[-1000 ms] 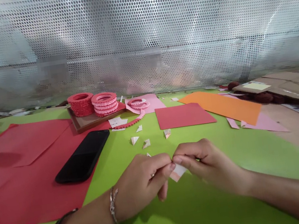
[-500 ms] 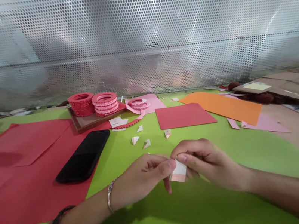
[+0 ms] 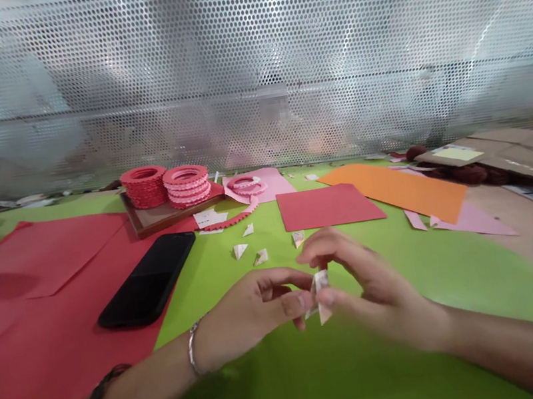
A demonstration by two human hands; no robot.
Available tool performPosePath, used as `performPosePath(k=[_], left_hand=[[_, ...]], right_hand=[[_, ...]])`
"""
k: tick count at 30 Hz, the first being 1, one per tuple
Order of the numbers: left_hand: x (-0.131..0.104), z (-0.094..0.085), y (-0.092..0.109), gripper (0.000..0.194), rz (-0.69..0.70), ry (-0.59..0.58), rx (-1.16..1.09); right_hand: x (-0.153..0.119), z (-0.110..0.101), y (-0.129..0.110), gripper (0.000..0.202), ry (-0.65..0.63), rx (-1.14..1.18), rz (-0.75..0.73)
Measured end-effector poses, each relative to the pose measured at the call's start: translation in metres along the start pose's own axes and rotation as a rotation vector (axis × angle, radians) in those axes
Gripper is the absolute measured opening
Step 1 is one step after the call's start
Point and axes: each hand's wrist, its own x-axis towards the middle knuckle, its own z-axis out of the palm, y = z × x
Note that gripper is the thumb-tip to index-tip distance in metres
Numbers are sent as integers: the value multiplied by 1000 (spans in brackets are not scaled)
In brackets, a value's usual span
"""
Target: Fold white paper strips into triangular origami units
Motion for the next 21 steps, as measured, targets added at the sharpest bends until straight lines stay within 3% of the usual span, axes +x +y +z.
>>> performPosePath(k=[3,5,10,15,21], left_hand=[[1,1,1,18,13,12,13],[1,1,2,19,24,15,26],[2,-3,-3,16,44,25,-67],[6,-9,-15,18,65,-72,-279],[4,-9,-16,15,-7,-110,-344]], right_hand=[[0,-6,-2,54,-49,-194,-84],[0,-9,-3,63,-98,-282,-127],[-1,-8,0,37,-13,-278,-229],[-4,-3,4,41,-45,-264,-254],[-5,-1,7,31,-59,-288,-292]])
